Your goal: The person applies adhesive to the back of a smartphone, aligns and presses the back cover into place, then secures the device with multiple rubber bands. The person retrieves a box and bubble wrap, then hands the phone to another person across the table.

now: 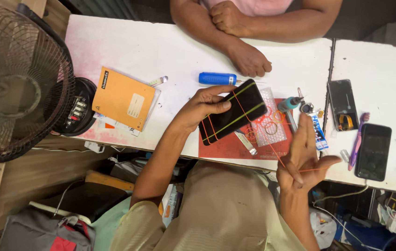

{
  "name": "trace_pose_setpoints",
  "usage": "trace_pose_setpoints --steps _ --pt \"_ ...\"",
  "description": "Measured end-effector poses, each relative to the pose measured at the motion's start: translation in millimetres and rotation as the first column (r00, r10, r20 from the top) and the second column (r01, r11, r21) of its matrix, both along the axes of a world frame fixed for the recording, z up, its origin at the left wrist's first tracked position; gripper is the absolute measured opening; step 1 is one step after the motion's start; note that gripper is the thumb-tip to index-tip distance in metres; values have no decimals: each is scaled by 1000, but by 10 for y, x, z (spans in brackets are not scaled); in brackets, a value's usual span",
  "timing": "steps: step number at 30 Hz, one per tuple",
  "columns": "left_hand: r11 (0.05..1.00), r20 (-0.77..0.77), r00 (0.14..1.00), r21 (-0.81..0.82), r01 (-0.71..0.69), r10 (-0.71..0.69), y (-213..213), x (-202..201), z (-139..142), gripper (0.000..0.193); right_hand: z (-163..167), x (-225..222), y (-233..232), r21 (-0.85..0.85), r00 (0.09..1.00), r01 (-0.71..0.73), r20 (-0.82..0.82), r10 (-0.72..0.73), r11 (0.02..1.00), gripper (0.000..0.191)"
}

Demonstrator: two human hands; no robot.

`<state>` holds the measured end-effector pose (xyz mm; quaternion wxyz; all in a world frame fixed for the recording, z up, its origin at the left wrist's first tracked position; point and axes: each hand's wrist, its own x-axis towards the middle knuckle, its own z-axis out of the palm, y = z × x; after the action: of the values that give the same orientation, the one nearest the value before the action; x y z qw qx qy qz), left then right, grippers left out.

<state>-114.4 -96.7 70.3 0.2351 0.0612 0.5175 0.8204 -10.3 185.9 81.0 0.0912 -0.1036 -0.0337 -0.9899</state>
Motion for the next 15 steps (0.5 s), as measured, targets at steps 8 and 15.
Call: trace_pose_setpoints --steps 8,15 --pt "388 -333 810 -910 -143 -483 558 199 528 45 -378 -622 274 882 982 -113 29 186 458 73" --pt "674 -339 913 -731 -105 -225 532 91 396 46 -583 -267 158 997 974 -45 28 -224 -69 21"
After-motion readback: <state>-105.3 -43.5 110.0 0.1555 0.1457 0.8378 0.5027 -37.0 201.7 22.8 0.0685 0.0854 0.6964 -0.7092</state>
